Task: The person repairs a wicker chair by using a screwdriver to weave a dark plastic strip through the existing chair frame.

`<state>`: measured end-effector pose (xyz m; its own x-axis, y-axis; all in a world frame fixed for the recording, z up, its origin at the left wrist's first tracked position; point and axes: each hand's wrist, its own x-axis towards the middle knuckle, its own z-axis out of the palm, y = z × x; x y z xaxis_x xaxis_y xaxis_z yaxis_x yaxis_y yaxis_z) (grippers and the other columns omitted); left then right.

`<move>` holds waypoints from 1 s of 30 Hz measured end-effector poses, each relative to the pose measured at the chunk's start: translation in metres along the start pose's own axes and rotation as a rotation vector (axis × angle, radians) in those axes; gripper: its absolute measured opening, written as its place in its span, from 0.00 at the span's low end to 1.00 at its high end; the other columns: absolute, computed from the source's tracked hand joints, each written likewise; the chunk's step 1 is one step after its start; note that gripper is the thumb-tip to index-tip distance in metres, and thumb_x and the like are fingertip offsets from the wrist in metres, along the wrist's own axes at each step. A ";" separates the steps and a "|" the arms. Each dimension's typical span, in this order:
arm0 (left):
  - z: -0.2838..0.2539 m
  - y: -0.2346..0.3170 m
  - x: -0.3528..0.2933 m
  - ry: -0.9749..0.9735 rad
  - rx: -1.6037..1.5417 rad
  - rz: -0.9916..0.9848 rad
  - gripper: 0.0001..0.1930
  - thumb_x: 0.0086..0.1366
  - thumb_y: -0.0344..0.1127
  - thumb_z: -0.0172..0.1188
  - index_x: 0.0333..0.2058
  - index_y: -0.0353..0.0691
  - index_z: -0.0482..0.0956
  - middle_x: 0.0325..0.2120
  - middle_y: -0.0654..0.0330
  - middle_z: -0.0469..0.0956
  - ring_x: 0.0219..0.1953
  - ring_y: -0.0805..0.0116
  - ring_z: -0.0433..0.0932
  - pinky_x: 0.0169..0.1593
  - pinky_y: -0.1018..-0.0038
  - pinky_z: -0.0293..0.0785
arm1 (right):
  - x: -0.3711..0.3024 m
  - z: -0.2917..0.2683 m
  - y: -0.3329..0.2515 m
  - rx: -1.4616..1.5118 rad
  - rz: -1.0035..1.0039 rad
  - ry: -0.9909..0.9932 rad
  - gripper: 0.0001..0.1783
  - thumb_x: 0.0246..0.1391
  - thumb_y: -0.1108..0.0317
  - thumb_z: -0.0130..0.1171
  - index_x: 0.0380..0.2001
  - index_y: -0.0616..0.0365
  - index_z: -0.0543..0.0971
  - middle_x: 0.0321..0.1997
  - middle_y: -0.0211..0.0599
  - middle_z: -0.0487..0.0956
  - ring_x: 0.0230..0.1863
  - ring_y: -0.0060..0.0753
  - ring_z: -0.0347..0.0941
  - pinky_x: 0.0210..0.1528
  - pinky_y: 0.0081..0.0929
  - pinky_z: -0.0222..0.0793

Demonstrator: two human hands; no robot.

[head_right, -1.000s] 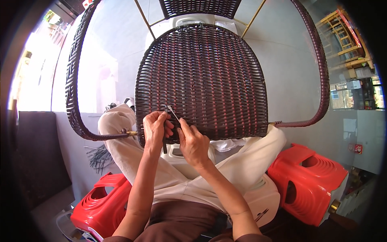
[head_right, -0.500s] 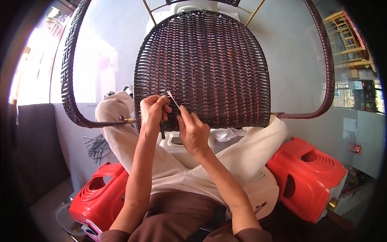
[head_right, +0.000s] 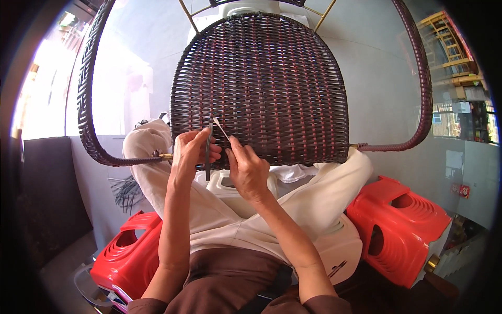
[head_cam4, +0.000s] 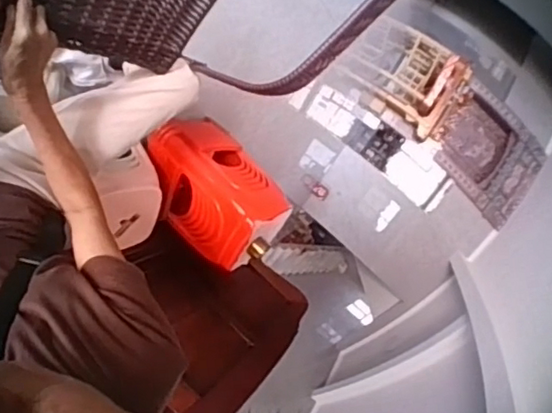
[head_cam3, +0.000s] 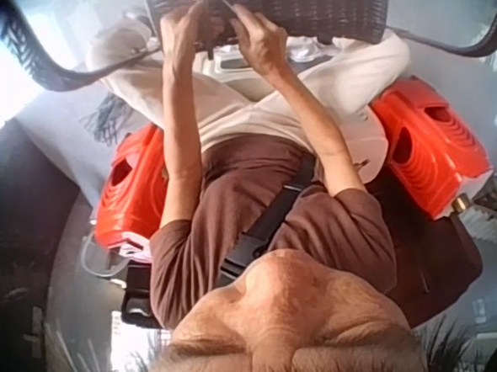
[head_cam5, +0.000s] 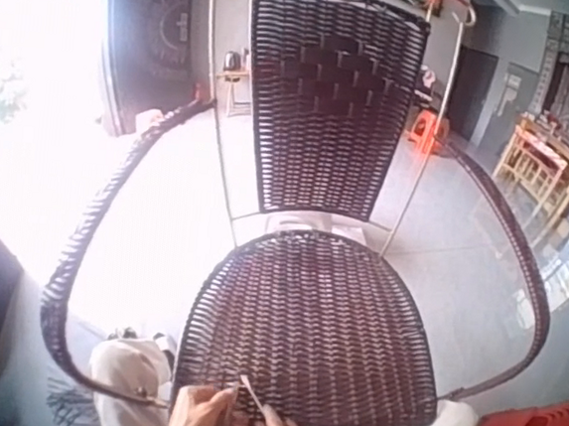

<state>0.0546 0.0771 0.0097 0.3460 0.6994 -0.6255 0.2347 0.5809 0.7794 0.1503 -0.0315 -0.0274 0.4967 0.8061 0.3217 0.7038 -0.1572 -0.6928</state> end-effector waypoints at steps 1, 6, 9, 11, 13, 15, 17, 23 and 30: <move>-0.001 -0.004 -0.001 -0.007 -0.025 0.022 0.15 0.60 0.39 0.53 0.27 0.28 0.74 0.18 0.52 0.77 0.16 0.69 0.76 0.21 0.80 0.73 | 0.000 0.000 0.000 0.000 0.003 0.000 0.15 0.48 0.71 0.59 0.42 0.58 0.76 0.22 0.36 0.73 0.19 0.40 0.72 0.19 0.32 0.67; 0.005 -0.012 0.001 0.053 -0.038 0.087 0.12 0.60 0.34 0.53 0.26 0.28 0.75 0.17 0.53 0.77 0.15 0.71 0.75 0.20 0.80 0.72 | -0.002 0.001 0.000 -0.004 -0.012 0.001 0.15 0.48 0.71 0.59 0.42 0.58 0.76 0.21 0.36 0.72 0.18 0.39 0.71 0.18 0.31 0.66; 0.008 -0.015 0.003 0.079 -0.060 0.115 0.11 0.60 0.32 0.52 0.26 0.28 0.75 0.17 0.54 0.77 0.14 0.72 0.74 0.19 0.81 0.71 | -0.002 0.002 0.000 -0.007 -0.022 0.022 0.15 0.47 0.71 0.59 0.42 0.58 0.76 0.20 0.35 0.72 0.18 0.38 0.70 0.17 0.31 0.66; 0.009 -0.015 0.003 0.086 -0.067 0.119 0.11 0.60 0.32 0.52 0.26 0.28 0.75 0.17 0.54 0.77 0.14 0.72 0.74 0.19 0.81 0.71 | -0.001 0.001 -0.001 -0.009 -0.008 0.008 0.15 0.47 0.71 0.59 0.41 0.59 0.76 0.21 0.36 0.72 0.18 0.39 0.71 0.18 0.31 0.66; 0.010 -0.014 0.002 0.096 -0.050 0.116 0.10 0.59 0.34 0.53 0.25 0.31 0.75 0.17 0.56 0.76 0.14 0.73 0.74 0.19 0.82 0.70 | 0.001 -0.001 -0.002 -0.012 0.004 -0.005 0.15 0.47 0.72 0.59 0.41 0.59 0.76 0.21 0.37 0.73 0.19 0.40 0.71 0.19 0.32 0.66; 0.010 -0.015 0.002 0.083 -0.065 0.122 0.10 0.59 0.34 0.53 0.25 0.31 0.75 0.16 0.56 0.76 0.14 0.73 0.73 0.19 0.82 0.70 | 0.005 -0.007 0.000 0.083 0.023 -0.036 0.14 0.47 0.72 0.59 0.40 0.60 0.77 0.22 0.40 0.75 0.21 0.42 0.73 0.21 0.34 0.67; 0.010 -0.015 0.003 0.091 -0.097 0.118 0.10 0.59 0.31 0.53 0.24 0.30 0.74 0.16 0.54 0.76 0.14 0.72 0.74 0.17 0.81 0.69 | 0.013 -0.022 -0.010 0.090 0.084 -0.082 0.13 0.48 0.71 0.58 0.39 0.60 0.77 0.25 0.43 0.77 0.23 0.45 0.74 0.23 0.34 0.68; 0.011 -0.015 0.004 0.081 -0.093 0.116 0.10 0.58 0.31 0.52 0.24 0.29 0.74 0.16 0.54 0.76 0.14 0.72 0.74 0.17 0.81 0.69 | 0.034 -0.028 -0.010 0.018 0.101 -0.187 0.10 0.50 0.68 0.56 0.36 0.60 0.77 0.22 0.45 0.76 0.24 0.49 0.73 0.24 0.39 0.67; 0.010 -0.016 0.005 0.090 -0.066 0.120 0.10 0.58 0.31 0.52 0.24 0.29 0.74 0.16 0.55 0.76 0.13 0.72 0.74 0.17 0.81 0.69 | 0.051 -0.034 -0.023 -0.041 0.195 -0.357 0.07 0.53 0.67 0.53 0.29 0.59 0.75 0.18 0.48 0.74 0.22 0.54 0.72 0.22 0.43 0.65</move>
<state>0.0614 0.0671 -0.0051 0.2846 0.7980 -0.5312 0.1357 0.5150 0.8464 0.1765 -0.0061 0.0266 0.4206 0.9051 -0.0623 0.6371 -0.3435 -0.6900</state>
